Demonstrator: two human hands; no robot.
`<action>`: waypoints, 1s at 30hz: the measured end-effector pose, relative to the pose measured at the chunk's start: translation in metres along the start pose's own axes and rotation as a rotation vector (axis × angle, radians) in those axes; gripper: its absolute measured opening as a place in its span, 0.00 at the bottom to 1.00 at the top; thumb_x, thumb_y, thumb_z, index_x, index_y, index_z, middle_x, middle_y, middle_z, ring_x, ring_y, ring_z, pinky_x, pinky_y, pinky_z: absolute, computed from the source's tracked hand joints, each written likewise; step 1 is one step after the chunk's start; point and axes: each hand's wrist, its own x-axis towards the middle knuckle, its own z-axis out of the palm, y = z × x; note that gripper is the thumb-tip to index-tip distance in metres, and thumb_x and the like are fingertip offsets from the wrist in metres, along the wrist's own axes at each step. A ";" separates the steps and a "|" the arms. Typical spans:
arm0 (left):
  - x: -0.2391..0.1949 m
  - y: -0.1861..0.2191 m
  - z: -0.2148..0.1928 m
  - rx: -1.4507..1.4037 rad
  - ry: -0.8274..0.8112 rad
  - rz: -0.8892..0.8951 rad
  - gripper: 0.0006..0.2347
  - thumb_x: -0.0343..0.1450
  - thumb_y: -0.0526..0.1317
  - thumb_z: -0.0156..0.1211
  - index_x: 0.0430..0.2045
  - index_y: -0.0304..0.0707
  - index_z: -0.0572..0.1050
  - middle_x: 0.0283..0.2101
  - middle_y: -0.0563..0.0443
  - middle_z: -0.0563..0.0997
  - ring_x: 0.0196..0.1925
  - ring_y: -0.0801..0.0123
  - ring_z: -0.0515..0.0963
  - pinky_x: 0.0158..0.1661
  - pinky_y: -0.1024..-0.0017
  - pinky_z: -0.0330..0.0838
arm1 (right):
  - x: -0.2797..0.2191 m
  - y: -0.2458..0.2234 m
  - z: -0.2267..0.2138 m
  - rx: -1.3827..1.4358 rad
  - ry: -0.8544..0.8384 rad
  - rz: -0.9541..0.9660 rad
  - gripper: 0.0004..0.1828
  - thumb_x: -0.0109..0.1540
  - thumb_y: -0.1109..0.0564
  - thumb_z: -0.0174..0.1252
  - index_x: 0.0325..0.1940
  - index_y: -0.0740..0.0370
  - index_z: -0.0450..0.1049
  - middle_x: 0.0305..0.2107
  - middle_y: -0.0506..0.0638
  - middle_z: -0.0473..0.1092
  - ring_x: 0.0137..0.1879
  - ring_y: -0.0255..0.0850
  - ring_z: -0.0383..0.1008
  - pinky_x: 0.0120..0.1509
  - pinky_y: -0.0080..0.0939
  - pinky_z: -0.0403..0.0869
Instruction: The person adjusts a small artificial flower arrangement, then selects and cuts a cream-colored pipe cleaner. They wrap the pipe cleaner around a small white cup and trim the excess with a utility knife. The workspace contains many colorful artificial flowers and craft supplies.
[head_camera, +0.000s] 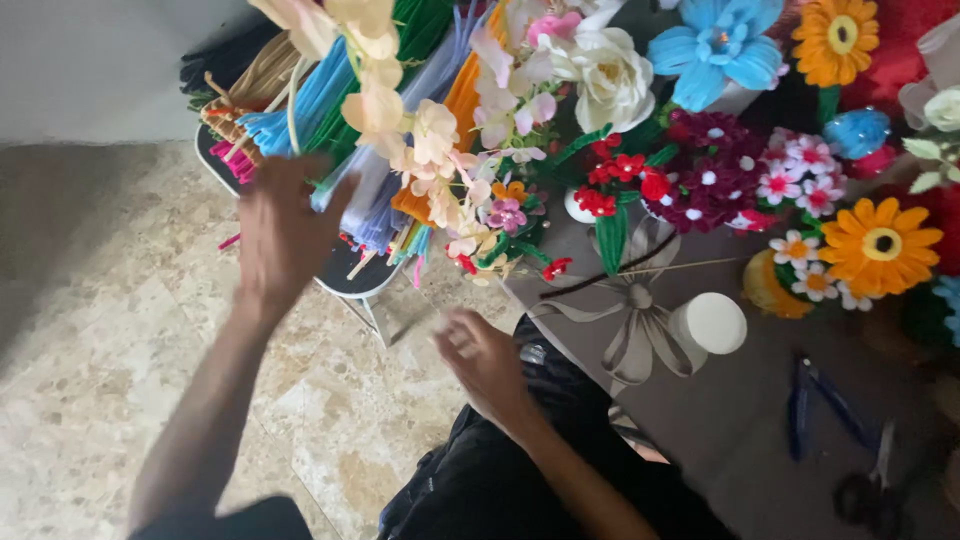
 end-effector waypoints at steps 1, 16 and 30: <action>-0.019 -0.006 0.004 0.036 0.053 0.009 0.12 0.71 0.41 0.77 0.41 0.35 0.81 0.27 0.47 0.72 0.26 0.52 0.77 0.34 0.59 0.72 | 0.015 0.008 0.022 0.107 -0.009 0.007 0.19 0.63 0.52 0.68 0.57 0.56 0.77 0.35 0.54 0.81 0.34 0.44 0.83 0.28 0.37 0.80; -0.017 0.002 0.027 0.440 -0.113 0.124 0.40 0.53 0.39 0.82 0.62 0.45 0.68 0.58 0.35 0.69 0.58 0.43 0.69 0.53 0.50 0.57 | 0.099 -0.028 0.106 0.581 0.170 0.433 0.10 0.63 0.52 0.67 0.42 0.60 0.81 0.30 0.61 0.80 0.21 0.46 0.79 0.18 0.36 0.77; 0.006 -0.038 0.010 0.276 -0.289 0.054 0.31 0.58 0.39 0.70 0.60 0.54 0.71 0.43 0.45 0.82 0.45 0.54 0.80 0.53 0.54 0.55 | 0.087 -0.040 0.110 0.572 0.133 0.378 0.15 0.64 0.46 0.68 0.42 0.60 0.81 0.35 0.61 0.81 0.30 0.47 0.83 0.30 0.39 0.81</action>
